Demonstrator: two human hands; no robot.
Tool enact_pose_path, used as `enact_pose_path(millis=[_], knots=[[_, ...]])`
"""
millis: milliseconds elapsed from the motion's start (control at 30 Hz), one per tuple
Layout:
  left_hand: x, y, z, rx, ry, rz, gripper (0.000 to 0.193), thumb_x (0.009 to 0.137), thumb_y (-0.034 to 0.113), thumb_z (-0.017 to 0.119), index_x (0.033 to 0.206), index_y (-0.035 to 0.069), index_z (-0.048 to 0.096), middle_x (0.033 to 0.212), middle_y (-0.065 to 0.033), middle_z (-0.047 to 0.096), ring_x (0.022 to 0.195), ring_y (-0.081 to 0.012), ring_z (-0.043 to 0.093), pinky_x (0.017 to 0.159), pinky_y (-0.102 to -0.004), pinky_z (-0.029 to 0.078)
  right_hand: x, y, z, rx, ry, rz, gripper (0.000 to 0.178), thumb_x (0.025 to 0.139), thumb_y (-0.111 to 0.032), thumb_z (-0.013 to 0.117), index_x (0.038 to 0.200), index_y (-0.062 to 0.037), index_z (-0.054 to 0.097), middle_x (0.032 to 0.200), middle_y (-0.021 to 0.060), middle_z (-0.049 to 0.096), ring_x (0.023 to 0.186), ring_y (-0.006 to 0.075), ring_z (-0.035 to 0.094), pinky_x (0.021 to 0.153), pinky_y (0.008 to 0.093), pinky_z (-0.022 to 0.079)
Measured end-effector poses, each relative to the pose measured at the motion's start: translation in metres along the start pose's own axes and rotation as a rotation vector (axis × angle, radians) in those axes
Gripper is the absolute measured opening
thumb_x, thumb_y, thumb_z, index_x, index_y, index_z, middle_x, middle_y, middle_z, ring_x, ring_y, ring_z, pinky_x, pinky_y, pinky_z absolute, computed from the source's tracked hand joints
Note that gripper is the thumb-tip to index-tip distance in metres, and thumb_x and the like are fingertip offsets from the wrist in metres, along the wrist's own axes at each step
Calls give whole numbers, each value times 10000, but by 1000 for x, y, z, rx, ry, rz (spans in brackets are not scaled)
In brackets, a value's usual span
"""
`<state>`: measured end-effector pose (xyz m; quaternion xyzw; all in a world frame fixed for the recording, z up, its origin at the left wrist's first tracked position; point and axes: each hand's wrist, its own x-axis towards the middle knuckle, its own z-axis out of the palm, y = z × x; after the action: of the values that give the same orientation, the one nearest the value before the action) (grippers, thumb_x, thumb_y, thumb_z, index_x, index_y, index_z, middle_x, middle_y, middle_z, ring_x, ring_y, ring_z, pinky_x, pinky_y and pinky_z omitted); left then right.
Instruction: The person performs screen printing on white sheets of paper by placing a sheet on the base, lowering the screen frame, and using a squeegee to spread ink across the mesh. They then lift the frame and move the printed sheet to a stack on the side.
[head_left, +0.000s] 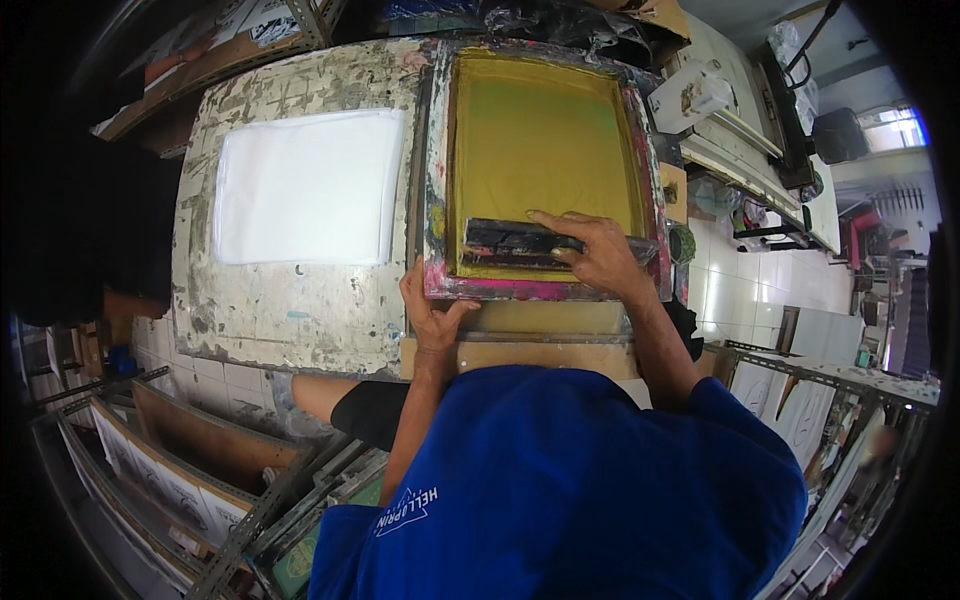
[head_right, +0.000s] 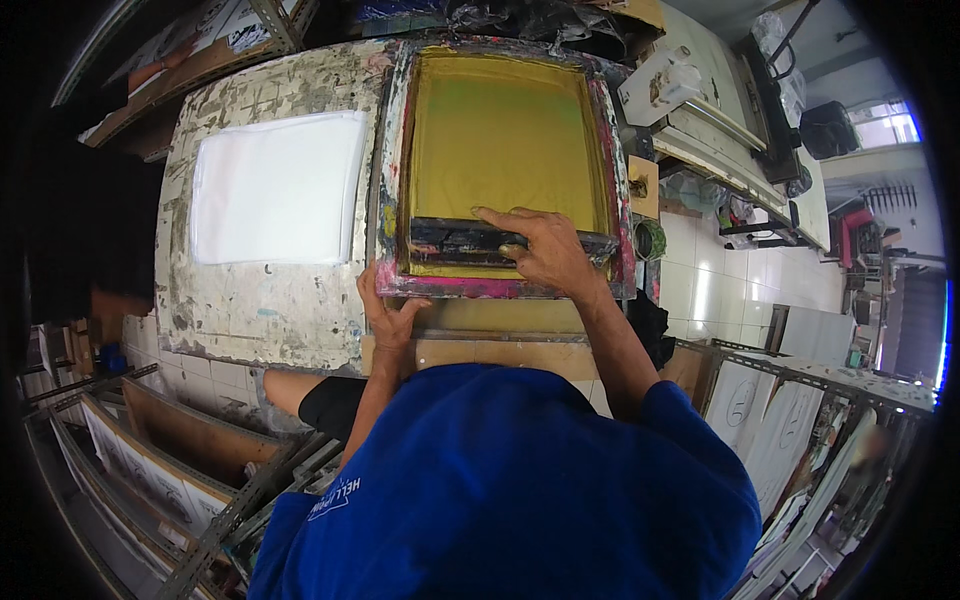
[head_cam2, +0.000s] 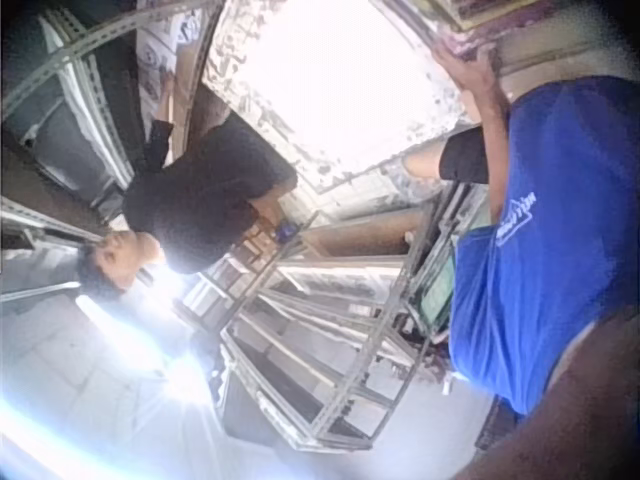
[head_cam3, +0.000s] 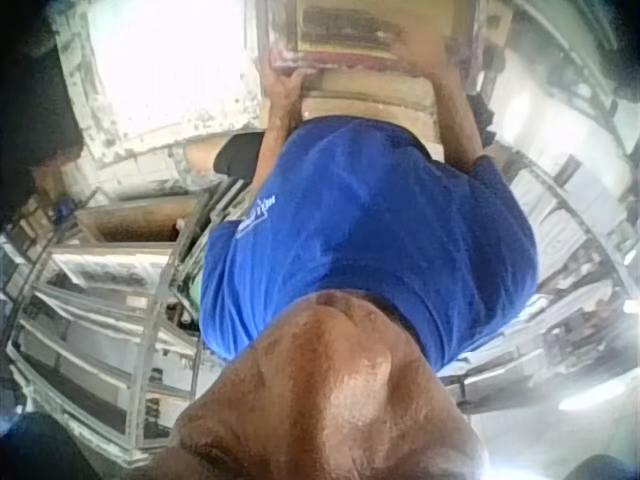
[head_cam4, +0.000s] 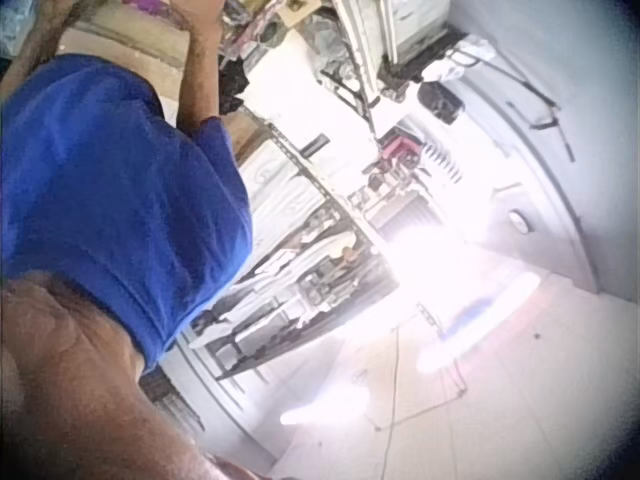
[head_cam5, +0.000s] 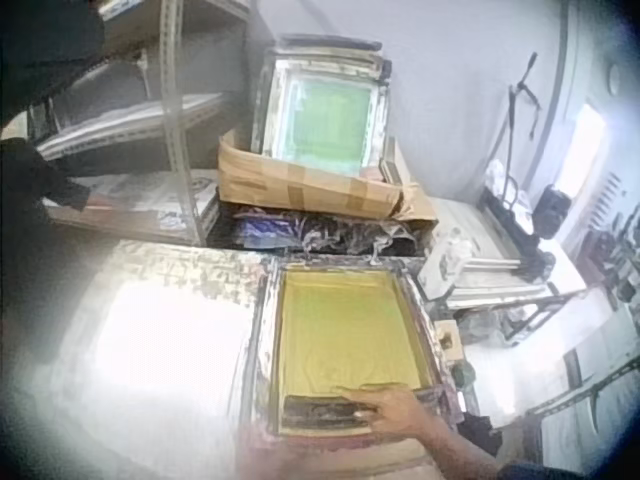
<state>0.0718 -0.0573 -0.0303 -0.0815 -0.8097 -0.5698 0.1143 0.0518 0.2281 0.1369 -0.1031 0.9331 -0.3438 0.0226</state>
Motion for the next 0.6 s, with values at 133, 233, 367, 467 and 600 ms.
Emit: enact_pose_path(millis=[133, 233, 367, 467, 600], knots=[[8, 7, -3, 87, -17, 111, 1144, 569, 447, 962, 1481, -17, 449, 1557, -242, 418, 1322, -407, 432, 1129, -499, 368, -6, 12, 21, -169, -60, -5, 818, 711, -144, 853, 1475, -177, 563, 1005, 129, 674, 924, 326, 643, 841, 444, 465], [9, 7, -5, 226, -22, 138, 1088, 551, 406, 971, 1429, -30, 500, 1616, -229, 371, 1354, -416, 397, 1143, -510, 345, -7, 9, 39, -413, -49, 79, 853, 682, -143, 848, 1482, -201, 558, 1033, 101, 619, 1014, 293, 585, 909, 443, 394], [6, 8, -10, 306, -78, 62, 1044, 526, 408, 969, 1375, -39, 556, 1612, -241, 376, 1349, -431, 394, 1138, -518, 343, -10, 27, 68, -381, 70, 92, 802, 643, -65, 771, 1413, -213, 606, 1023, 87, 560, 1065, 284, 516, 926, 477, 332], [6, 9, -11, 310, -79, 48, 1021, 495, 341, 984, 1346, -49, 574, 1616, -232, 375, 1339, -423, 394, 1135, -515, 344, 10, 47, 77, -361, 209, 81, 788, 591, -34, 732, 1356, -199, 643, 1008, 90, 550, 1057, 289, 506, 917, 475, 314], [9, 15, -12, 302, -109, 39, 1036, 483, 321, 987, 1358, -43, 569, 1622, -221, 369, 1325, -412, 397, 1131, -508, 347, 70, 94, 61, -435, 370, 24, 791, 551, -52, 718, 1327, -195, 665, 1013, 98, 555, 1046, 292, 508, 897, 458, 307]])
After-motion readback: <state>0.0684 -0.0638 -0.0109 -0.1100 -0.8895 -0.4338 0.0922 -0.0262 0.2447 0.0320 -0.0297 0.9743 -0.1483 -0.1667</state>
